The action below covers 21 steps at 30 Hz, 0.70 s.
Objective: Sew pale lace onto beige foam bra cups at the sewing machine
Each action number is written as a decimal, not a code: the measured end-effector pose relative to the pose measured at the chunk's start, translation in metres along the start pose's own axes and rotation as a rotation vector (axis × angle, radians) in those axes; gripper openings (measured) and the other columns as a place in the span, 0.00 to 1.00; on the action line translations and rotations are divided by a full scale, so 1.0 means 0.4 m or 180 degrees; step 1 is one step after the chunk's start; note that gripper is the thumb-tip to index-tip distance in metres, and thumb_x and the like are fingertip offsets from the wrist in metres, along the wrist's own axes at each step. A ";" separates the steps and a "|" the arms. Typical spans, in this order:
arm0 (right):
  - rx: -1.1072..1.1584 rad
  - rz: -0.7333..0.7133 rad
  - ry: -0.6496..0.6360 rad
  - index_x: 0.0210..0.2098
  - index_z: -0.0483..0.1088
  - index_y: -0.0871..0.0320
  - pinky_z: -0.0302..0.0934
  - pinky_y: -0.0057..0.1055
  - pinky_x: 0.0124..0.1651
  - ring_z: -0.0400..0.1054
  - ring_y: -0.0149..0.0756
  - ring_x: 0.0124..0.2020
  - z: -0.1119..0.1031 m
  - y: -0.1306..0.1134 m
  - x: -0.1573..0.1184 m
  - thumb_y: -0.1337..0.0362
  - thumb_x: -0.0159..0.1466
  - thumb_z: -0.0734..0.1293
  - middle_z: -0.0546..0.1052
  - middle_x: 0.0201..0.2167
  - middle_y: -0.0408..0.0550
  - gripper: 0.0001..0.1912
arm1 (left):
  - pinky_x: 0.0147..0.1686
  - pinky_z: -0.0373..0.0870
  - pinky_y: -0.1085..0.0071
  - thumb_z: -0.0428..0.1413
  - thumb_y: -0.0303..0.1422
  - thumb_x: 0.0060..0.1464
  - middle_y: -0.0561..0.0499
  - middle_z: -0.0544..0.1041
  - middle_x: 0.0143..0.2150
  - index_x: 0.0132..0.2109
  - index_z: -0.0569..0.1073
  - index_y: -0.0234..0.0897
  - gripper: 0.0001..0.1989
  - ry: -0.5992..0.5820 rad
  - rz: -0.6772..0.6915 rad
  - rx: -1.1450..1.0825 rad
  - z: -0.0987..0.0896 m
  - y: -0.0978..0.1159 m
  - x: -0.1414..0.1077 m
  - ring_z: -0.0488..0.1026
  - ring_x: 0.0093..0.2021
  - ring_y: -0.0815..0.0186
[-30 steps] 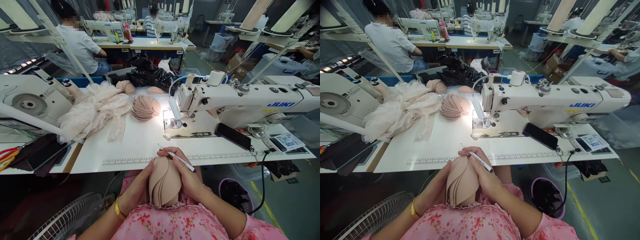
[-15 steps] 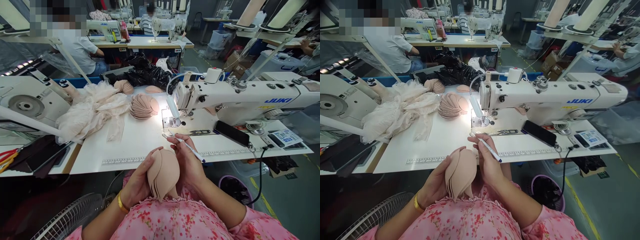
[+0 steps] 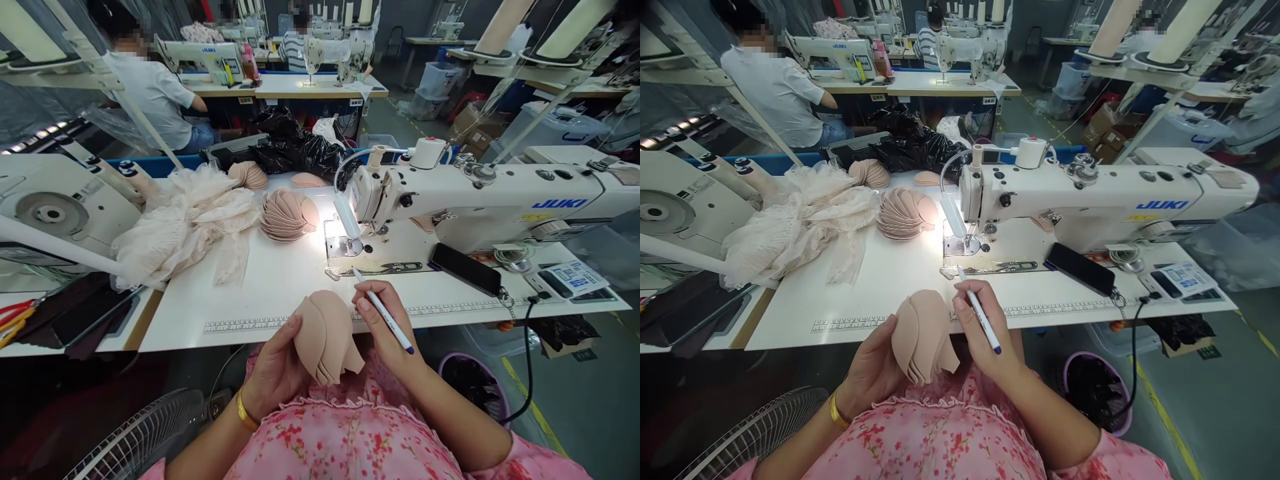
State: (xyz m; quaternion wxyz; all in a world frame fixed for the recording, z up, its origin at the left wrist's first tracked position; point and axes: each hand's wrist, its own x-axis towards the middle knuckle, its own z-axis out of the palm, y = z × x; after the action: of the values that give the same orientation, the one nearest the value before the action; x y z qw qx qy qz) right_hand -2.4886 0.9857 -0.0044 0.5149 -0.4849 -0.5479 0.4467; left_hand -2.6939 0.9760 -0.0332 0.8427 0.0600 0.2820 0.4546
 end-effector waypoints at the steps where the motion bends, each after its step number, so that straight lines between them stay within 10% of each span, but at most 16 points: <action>1: -0.0105 0.0013 -0.0106 0.54 0.69 0.49 0.68 0.37 0.44 0.71 0.41 0.40 -0.004 0.002 -0.007 0.50 0.75 0.64 0.74 0.40 0.46 0.13 | 0.71 0.66 0.56 0.63 0.37 0.64 0.46 0.83 0.58 0.67 0.74 0.41 0.26 0.0034 0.0045 -0.0033 -0.003 0.000 0.002 0.73 0.67 0.52; 15: -0.0340 -0.0058 -0.0768 0.47 0.70 0.50 0.65 0.32 0.41 0.69 0.34 0.35 0.008 -0.030 0.016 0.57 0.72 0.71 0.75 0.37 0.41 0.08 | 0.67 0.70 0.52 0.68 0.36 0.59 0.40 0.77 0.65 0.64 0.74 0.39 0.27 -0.0291 0.0085 0.0543 0.040 -0.019 -0.008 0.72 0.67 0.45; 21: -0.0049 -0.0137 -0.0256 0.52 0.70 0.48 0.64 0.31 0.39 0.67 0.34 0.34 0.001 -0.013 0.008 0.56 0.75 0.66 0.72 0.38 0.42 0.08 | 0.71 0.65 0.53 0.62 0.50 0.64 0.43 0.76 0.66 0.67 0.73 0.42 0.30 0.0121 -0.0100 0.0057 0.033 -0.013 0.001 0.71 0.67 0.49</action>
State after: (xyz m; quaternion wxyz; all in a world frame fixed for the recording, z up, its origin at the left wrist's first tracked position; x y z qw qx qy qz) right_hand -2.4895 0.9883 0.0011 0.4982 -0.4587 -0.5819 0.4503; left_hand -2.6830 0.9755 -0.0242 0.8437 0.0544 0.3030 0.4398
